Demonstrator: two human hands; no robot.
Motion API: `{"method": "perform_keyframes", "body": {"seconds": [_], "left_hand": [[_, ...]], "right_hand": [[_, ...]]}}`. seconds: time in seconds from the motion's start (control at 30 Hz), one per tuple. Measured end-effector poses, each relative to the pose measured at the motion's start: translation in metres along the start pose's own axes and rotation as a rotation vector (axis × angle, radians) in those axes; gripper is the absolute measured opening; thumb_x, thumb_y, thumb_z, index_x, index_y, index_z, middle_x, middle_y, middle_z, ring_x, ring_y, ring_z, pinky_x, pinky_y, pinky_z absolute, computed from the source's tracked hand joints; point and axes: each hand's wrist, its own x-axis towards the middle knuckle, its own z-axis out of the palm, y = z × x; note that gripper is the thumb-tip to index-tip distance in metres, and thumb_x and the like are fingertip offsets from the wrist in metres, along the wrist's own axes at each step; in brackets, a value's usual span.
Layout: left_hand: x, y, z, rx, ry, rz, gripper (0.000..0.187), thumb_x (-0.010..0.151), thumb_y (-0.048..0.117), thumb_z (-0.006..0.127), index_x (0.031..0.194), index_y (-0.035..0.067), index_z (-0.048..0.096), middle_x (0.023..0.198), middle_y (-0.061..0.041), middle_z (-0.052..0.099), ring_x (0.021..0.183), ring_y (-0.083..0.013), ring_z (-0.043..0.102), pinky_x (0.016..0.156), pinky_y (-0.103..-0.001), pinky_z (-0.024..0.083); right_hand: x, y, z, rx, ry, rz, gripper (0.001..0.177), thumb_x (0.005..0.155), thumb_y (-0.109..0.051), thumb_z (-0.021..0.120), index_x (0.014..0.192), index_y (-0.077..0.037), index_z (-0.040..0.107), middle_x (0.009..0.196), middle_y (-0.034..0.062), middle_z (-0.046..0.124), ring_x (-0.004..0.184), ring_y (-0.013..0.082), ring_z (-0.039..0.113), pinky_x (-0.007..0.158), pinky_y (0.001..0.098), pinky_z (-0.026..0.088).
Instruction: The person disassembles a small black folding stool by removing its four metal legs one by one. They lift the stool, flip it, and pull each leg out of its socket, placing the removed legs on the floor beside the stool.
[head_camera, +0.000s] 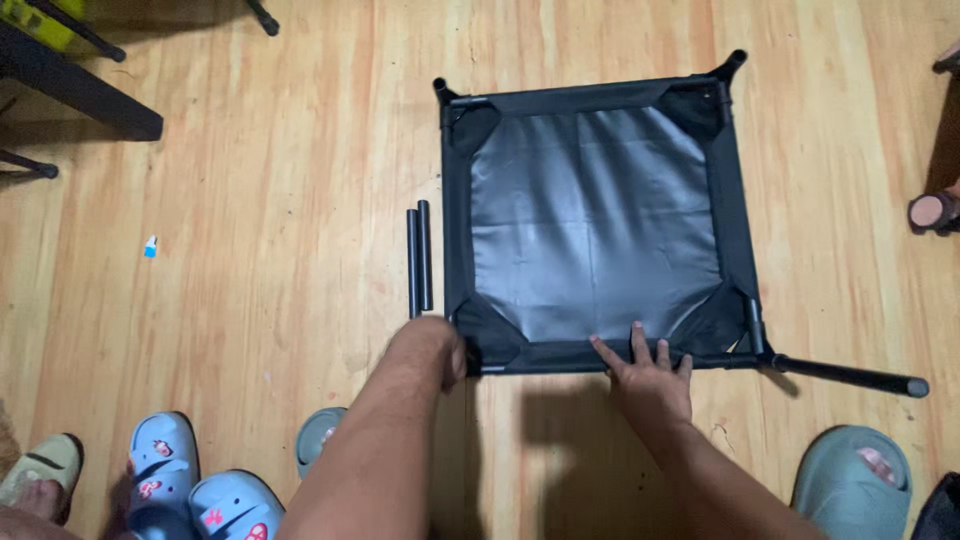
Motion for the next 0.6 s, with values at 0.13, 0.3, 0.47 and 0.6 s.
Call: {"method": "perform_keyframes", "body": {"seconds": [0.13,0.3,0.47,0.6], "left_hand": [[0.016,0.003,-0.035,-0.075,0.106,-0.064,0.038,0.092,0.030,0.073,0.127,0.015,0.072,0.129,-0.005,0.071,0.113,-0.0265,0.070,0.087,-0.045,0.055],[-0.016,0.018,-0.064,-0.048,0.369,-0.185,0.037,0.090,0.022,0.079,0.126,0.016,0.073,0.126,-0.001,0.072,0.106,-0.0251,0.073,0.075,-0.048,0.060],[-0.082,0.034,-0.065,0.142,0.545,-0.199,0.022,0.086,0.018,0.079,0.107,0.013,0.080,0.096,-0.001,0.077,0.075,-0.0194,0.073,0.052,-0.038,0.049],[-0.116,0.040,-0.043,0.372,0.596,-0.187,0.016,0.082,0.019,0.080,0.097,0.015,0.080,0.082,0.001,0.070,0.067,-0.0161,0.063,0.047,-0.035,0.038]], "right_hand": [[0.029,0.009,-0.031,0.184,-0.098,0.060,0.057,0.107,-0.039,0.035,0.158,-0.055,0.016,0.170,0.0140,0.012,0.149,0.0454,0.029,0.117,0.0593,0.033],[0.066,0.008,-0.050,0.230,-0.129,0.103,0.056,0.107,-0.041,0.034,0.156,-0.059,0.014,0.172,0.0106,0.007,0.149,0.0458,0.027,0.120,0.0518,0.032],[0.083,0.020,-0.053,0.199,-0.153,0.099,0.059,0.107,-0.045,0.041,0.157,-0.061,0.015,0.174,0.0092,0.009,0.148,0.0463,0.036,0.117,0.0476,0.044],[0.083,0.015,-0.057,0.171,-0.178,0.086,0.072,0.103,-0.035,0.046,0.160,-0.057,0.008,0.174,0.0123,0.005,0.143,0.0477,0.040,0.111,0.0486,0.050]]}}
